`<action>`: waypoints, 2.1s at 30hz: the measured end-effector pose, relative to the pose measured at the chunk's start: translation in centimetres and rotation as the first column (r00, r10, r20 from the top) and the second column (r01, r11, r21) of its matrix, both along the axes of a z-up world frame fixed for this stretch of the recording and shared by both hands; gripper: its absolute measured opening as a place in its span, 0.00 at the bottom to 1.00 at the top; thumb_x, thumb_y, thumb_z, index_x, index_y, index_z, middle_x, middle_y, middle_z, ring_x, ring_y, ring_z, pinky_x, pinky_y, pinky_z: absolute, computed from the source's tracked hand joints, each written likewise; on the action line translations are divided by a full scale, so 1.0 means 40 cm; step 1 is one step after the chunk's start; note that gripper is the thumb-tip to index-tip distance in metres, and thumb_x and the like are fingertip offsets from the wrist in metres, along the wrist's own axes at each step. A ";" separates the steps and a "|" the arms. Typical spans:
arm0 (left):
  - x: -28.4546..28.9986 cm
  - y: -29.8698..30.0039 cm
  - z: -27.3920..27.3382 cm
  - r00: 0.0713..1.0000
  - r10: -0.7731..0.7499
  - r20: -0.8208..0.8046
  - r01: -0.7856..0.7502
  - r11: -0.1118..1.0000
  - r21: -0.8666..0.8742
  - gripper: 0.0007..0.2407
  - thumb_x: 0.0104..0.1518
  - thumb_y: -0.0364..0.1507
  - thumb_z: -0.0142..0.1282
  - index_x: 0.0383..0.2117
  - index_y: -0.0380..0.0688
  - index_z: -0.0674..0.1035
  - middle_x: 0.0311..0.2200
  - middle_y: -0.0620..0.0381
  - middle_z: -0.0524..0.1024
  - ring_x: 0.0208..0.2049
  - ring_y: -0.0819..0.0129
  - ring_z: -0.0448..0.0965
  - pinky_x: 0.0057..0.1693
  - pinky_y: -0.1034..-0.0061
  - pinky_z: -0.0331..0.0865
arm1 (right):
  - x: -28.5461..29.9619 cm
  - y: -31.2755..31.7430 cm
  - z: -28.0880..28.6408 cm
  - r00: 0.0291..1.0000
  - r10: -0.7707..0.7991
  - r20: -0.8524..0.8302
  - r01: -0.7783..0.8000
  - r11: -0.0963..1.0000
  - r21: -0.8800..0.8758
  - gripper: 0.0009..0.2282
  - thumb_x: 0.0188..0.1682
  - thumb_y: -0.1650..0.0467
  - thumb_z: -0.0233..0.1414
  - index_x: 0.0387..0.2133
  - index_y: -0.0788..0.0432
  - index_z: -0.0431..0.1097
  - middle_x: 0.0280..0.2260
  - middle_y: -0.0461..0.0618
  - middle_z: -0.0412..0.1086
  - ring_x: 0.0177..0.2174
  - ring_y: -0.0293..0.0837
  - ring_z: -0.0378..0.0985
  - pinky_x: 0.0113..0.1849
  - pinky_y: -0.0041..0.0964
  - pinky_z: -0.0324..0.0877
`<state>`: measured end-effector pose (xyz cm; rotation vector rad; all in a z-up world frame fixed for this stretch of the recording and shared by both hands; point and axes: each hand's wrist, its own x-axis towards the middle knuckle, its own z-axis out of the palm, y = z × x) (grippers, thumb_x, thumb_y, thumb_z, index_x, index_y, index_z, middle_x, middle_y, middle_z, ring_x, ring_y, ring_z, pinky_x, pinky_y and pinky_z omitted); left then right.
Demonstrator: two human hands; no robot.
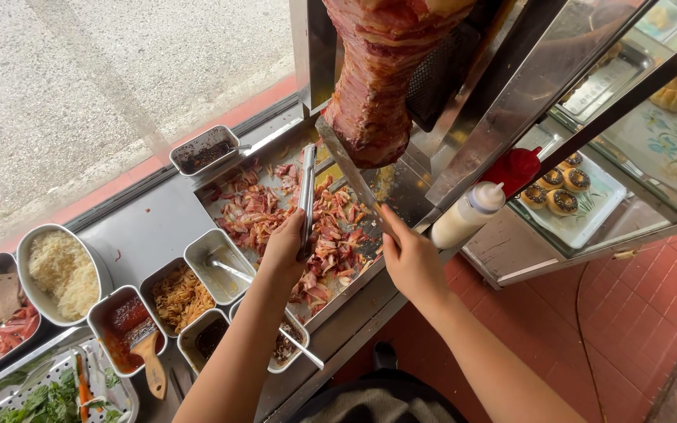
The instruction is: Shave slices of meat from a vertical rotisserie using a large knife and tongs.
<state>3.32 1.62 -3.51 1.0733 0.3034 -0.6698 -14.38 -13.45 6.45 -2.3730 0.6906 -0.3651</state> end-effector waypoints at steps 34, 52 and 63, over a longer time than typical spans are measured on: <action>-0.370 0.194 0.095 0.157 -0.835 0.528 -0.395 0.437 0.808 0.23 0.60 0.31 0.56 0.63 0.43 0.70 0.56 0.53 0.77 0.39 0.56 0.84 0.33 0.68 0.79 | -0.173 0.057 -0.086 0.978 -0.149 -0.144 0.192 0.388 0.902 0.10 0.59 0.67 0.48 0.38 0.64 0.73 0.25 0.54 0.73 0.17 0.41 0.66 0.21 0.33 0.59; -0.156 0.189 -0.003 0.075 -0.833 0.548 -0.434 0.467 0.770 0.19 0.65 0.30 0.52 0.62 0.42 0.73 0.55 0.52 0.80 0.29 0.65 0.86 0.21 0.84 0.77 | -0.206 0.046 -0.054 0.989 -0.139 -0.057 0.113 0.439 0.891 0.10 0.59 0.70 0.49 0.39 0.66 0.76 0.23 0.53 0.71 0.16 0.39 0.65 0.21 0.32 0.60; -0.147 0.249 0.054 0.213 -0.793 0.570 -0.491 0.418 0.764 0.20 0.64 0.30 0.54 0.63 0.45 0.73 0.58 0.52 0.79 0.41 0.56 0.87 0.34 0.73 0.84 | -0.197 0.050 -0.039 0.991 -0.106 -0.084 0.124 0.470 0.874 0.11 0.58 0.69 0.49 0.44 0.65 0.77 0.23 0.52 0.72 0.15 0.38 0.64 0.20 0.30 0.59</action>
